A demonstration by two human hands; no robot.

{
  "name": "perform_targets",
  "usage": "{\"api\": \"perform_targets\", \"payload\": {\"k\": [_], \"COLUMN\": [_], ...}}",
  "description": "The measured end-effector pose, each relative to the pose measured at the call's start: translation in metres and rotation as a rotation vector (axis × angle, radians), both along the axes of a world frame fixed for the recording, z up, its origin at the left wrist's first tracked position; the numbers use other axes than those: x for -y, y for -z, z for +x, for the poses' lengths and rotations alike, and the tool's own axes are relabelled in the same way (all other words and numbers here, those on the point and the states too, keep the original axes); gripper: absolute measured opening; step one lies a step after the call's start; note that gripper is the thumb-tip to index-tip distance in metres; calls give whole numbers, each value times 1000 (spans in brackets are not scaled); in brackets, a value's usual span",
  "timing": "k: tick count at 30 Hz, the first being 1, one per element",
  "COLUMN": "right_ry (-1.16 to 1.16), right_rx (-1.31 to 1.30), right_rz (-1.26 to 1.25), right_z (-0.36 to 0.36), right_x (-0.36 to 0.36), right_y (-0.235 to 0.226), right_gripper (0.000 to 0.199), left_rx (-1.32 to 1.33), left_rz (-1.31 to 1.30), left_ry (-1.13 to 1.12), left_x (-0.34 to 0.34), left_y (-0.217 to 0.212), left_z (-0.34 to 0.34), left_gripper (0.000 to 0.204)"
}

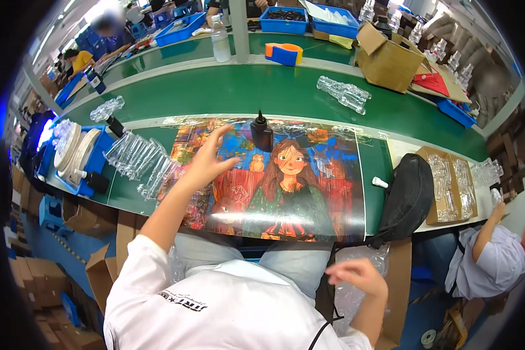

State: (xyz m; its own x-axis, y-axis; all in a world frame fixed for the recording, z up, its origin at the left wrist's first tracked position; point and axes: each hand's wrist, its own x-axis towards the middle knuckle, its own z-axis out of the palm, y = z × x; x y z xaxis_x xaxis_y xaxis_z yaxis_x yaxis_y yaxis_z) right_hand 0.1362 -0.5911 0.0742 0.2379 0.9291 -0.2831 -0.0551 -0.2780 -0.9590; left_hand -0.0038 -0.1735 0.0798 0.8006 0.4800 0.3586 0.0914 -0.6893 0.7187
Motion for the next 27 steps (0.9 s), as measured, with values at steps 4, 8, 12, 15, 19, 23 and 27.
{"api": "perform_targets", "payload": {"k": [4, 8, 12, 15, 19, 23, 27], "right_ry": [-117, -117, -31, 19, 68, 87, 156], "right_rx": [-105, -300, -749, -999, -1254, -1286, -1160], "right_rz": [190, 97, 84, 133, 207, 230, 282], "right_z": [14, 22, 16, 13, 1, -2, 18], "right_x": [-134, -228, -246, -259, -286, -308, -318], "right_y": [4, 31, 14, 14, 15, 12, 26], "right_gripper": [29, 42, 51, 52, 48, 39, 31], "left_rx": [38, -124, 133, 263, 228, 274, 99], "left_rz": [-79, -416, -164, 31, 171, 63, 319], "left_ry": [137, 255, 203, 247, 284, 146, -208], "left_x": [-42, -43, -25, -11, -7, -6, -23], "left_y": [32, 27, 18, 2, -24, -38, -40], "left_z": [64, 85, 69, 55, 36, 14, -56], "left_gripper": [78, 59, 46, 42, 45, 50, 47]}}
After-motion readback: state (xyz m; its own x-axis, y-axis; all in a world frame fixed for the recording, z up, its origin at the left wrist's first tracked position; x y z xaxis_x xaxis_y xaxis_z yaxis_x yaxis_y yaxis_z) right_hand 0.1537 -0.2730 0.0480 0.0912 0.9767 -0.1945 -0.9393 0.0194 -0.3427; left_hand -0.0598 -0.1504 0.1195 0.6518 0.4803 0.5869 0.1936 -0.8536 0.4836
